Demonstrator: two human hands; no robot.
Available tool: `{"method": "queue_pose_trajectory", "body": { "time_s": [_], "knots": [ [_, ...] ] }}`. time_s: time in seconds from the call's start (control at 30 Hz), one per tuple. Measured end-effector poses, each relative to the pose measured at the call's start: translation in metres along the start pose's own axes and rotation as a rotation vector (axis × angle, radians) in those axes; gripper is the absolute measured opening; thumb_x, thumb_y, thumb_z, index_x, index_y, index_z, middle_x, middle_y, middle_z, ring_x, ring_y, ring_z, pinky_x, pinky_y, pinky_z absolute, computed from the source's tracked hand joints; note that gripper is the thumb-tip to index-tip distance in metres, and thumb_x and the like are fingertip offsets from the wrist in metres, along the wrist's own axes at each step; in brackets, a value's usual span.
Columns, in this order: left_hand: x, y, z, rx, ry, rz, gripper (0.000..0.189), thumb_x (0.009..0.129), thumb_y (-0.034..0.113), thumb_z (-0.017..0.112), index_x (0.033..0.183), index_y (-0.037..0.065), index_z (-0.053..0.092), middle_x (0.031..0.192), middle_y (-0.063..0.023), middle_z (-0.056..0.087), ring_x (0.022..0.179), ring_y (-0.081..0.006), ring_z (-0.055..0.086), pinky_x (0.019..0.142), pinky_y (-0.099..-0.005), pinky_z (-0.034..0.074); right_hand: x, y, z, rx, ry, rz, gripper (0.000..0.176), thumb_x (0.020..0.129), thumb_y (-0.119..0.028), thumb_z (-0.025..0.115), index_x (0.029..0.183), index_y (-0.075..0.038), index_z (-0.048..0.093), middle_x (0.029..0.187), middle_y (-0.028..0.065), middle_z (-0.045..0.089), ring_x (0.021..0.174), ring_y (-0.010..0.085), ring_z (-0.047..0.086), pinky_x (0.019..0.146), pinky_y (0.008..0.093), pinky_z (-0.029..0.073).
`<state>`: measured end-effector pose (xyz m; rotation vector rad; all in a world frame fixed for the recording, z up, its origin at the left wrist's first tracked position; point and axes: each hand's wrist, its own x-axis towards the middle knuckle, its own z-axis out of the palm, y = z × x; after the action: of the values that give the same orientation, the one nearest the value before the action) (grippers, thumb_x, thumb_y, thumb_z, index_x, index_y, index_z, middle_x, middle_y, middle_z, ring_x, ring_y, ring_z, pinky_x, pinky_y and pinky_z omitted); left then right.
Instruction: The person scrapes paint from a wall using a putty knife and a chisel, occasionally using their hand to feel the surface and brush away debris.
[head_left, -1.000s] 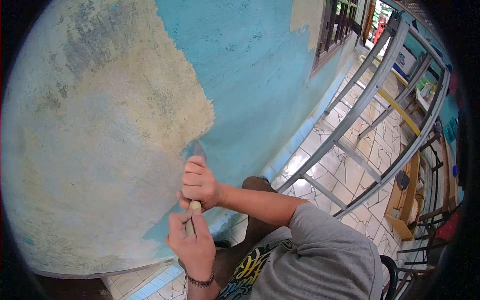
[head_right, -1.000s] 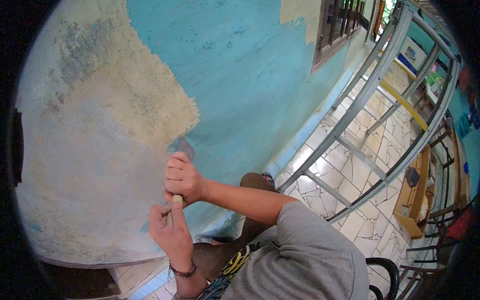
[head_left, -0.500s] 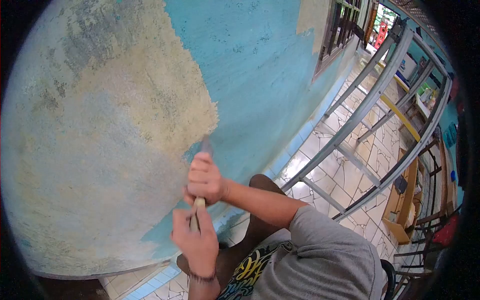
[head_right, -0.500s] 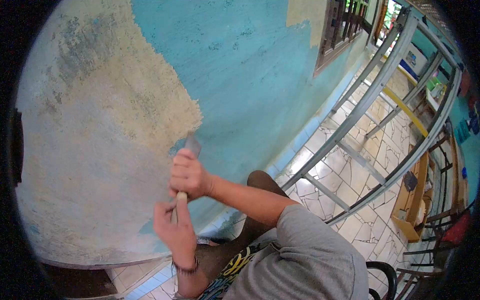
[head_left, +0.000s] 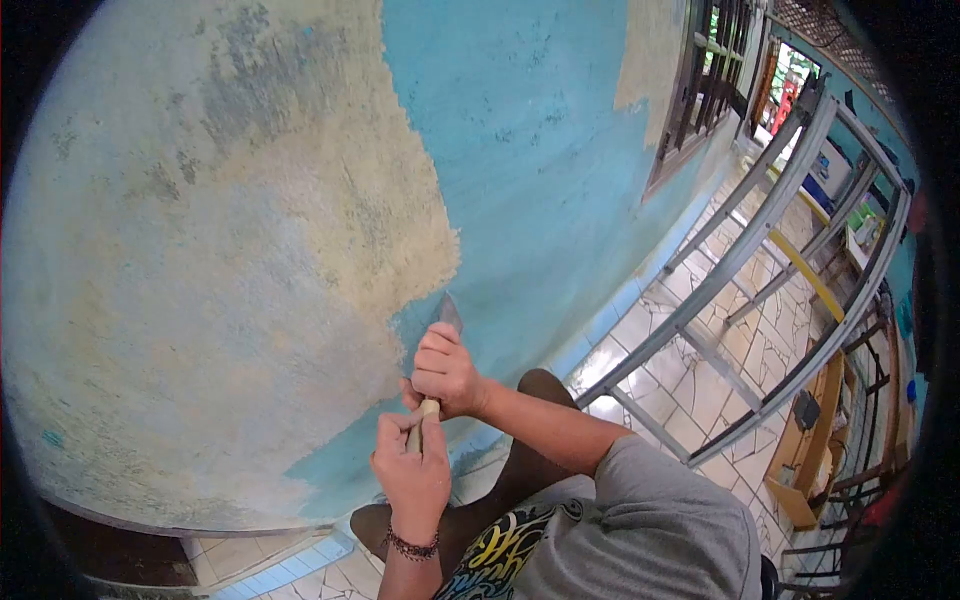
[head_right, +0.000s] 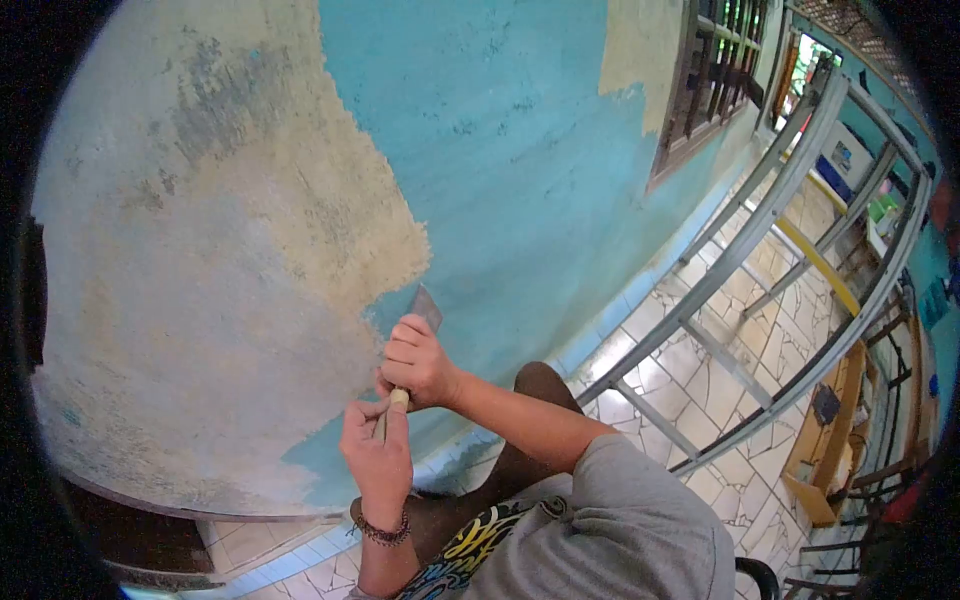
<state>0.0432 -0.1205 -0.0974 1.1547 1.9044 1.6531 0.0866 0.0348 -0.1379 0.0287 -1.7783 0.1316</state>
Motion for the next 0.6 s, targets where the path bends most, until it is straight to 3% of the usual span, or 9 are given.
{"method": "queue_pose_trajectory", "body": {
  "time_s": [0.13,0.6],
  "knots": [
    [0.0,0.004,0.0,0.003,0.011,0.014,0.016,0.09,0.005,0.066,0.085,-0.001,0.051,0.073,-0.0015,0.055,0.065,-0.0038,0.048,0.053,-0.0216,0.039,0.002,-0.001,-0.001,0.003,0.0,0.004,0.032,0.059,-0.004,0.07,0.056,-0.008,0.038,0.061,0.0043,0.036,0.059,0.0258,0.041,0.065,0.0397,0.037],
    [0.001,0.013,-0.003,0.024,0.0,0.015,0.015,0.088,0.003,0.066,0.084,-0.001,0.052,0.072,-0.0026,0.057,0.066,-0.0048,0.05,0.055,-0.0233,0.041,0.001,-0.003,-0.004,0.004,-0.044,0.023,0.028,0.059,-0.007,0.07,0.059,-0.008,0.041,0.065,0.0052,0.039,0.065,0.0263,0.044,0.072,0.0406,0.039]
  ]
}}
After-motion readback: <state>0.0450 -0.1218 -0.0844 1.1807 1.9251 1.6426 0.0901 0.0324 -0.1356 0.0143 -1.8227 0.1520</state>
